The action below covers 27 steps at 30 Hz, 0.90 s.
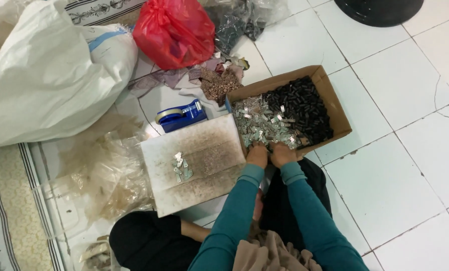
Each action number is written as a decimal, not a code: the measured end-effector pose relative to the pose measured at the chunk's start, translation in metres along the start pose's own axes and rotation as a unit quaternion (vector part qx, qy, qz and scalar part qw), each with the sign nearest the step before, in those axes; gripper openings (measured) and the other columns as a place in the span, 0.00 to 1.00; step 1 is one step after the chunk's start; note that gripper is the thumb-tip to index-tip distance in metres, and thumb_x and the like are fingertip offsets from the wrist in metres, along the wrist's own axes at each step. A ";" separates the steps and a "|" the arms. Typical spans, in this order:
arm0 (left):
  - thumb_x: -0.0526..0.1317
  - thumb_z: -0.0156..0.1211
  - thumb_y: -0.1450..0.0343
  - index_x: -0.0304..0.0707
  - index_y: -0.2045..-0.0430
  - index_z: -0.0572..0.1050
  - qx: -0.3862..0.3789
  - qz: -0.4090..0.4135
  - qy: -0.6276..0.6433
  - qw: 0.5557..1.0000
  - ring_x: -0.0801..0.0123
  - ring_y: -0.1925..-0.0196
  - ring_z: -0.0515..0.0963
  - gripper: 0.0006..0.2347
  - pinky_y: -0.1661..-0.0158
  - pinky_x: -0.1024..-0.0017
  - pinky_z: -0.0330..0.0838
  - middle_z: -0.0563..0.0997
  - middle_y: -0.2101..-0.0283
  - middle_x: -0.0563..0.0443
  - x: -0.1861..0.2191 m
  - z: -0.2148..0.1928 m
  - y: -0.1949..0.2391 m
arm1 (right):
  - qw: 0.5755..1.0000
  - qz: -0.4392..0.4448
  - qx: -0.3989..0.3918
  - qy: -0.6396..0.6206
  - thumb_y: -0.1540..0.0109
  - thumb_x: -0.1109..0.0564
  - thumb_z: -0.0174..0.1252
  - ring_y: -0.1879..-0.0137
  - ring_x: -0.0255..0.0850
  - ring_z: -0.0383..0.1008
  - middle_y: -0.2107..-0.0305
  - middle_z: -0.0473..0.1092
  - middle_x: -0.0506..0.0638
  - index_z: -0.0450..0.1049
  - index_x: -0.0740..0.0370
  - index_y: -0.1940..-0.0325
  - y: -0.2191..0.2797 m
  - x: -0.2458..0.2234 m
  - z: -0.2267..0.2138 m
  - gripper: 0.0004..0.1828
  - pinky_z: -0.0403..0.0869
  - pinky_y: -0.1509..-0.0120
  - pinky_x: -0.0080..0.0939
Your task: The person is assembling small metal components from a cardboard box and placing them into small plastic bags, then sealing the bags.
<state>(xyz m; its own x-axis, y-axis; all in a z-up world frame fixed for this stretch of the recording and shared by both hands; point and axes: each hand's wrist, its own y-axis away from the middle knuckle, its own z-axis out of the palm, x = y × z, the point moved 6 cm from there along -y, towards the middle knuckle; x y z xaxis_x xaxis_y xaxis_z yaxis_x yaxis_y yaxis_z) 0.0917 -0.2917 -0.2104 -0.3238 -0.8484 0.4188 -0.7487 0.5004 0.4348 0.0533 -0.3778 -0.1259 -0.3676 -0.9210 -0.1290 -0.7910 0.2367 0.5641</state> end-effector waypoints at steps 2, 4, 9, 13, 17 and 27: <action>0.31 0.50 0.27 0.20 0.44 0.65 -0.006 -0.017 0.003 1.000 0.42 0.47 0.81 0.17 0.50 0.60 0.82 0.71 0.44 0.23 -0.003 0.005 -0.003 | 1.000 0.001 -0.009 0.006 0.33 0.57 0.43 0.35 0.56 0.71 0.42 0.69 0.60 0.70 0.51 0.32 0.006 -0.010 -0.006 0.25 0.66 0.30 0.66; 0.32 0.49 0.27 0.22 0.47 0.68 -0.009 -0.033 0.007 0.999 0.48 0.49 0.82 0.15 0.51 0.64 0.82 0.74 0.47 0.26 -0.005 0.006 -0.005 | 1.000 0.002 -0.015 0.014 0.33 0.57 0.42 0.35 0.56 0.70 0.42 0.68 0.61 0.71 0.53 0.33 0.003 -0.011 -0.006 0.24 0.64 0.29 0.67; 0.30 0.44 0.25 0.26 0.53 0.74 0.016 -0.004 -0.017 1.000 0.54 0.58 0.85 0.11 0.59 0.67 0.84 0.79 0.58 0.32 0.002 -0.006 0.009 | 0.997 -0.035 -0.052 -0.046 0.32 0.60 0.39 0.31 0.59 0.66 0.37 0.65 0.64 0.65 0.56 0.27 0.009 -0.013 -0.010 0.28 0.63 0.29 0.68; 0.30 0.46 0.25 0.25 0.58 0.76 0.063 0.003 0.010 0.998 0.54 0.64 0.86 0.10 0.66 0.65 0.84 0.81 0.63 0.32 -0.004 0.002 -0.001 | 0.993 -0.040 -0.043 -0.103 0.33 0.62 0.42 0.33 0.61 0.69 0.39 0.68 0.66 0.67 0.59 0.28 0.013 -0.013 -0.015 0.28 0.68 0.30 0.66; 0.26 0.50 0.27 0.28 0.64 0.77 0.138 0.014 0.000 0.990 0.56 0.68 0.86 0.07 0.71 0.65 0.84 0.82 0.69 0.35 0.007 -0.031 0.026 | 0.983 -0.069 0.011 -0.171 0.35 0.63 0.47 0.35 0.65 0.70 0.41 0.71 0.69 0.72 0.63 0.33 0.017 -0.007 -0.015 0.25 0.71 0.31 0.64; 0.31 0.62 0.32 0.42 0.52 0.80 0.157 -0.025 0.402 0.902 0.43 0.54 0.84 0.14 0.56 0.55 0.80 0.84 0.61 0.32 -0.021 -0.120 0.100 | 0.871 -0.059 0.100 -0.477 0.36 0.50 0.65 0.42 0.55 0.75 0.53 0.78 0.61 0.82 0.59 0.47 0.021 0.023 -0.005 0.16 0.73 0.39 0.56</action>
<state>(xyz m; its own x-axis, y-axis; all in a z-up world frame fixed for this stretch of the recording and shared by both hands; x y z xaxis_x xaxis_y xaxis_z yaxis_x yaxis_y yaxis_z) 0.0926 -0.2030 -0.0799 0.1444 -0.4050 0.9029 -0.9183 0.2852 0.2748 0.0304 -0.3950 -0.1131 -0.4405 -0.2889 -0.8500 -0.8856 0.2948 0.3588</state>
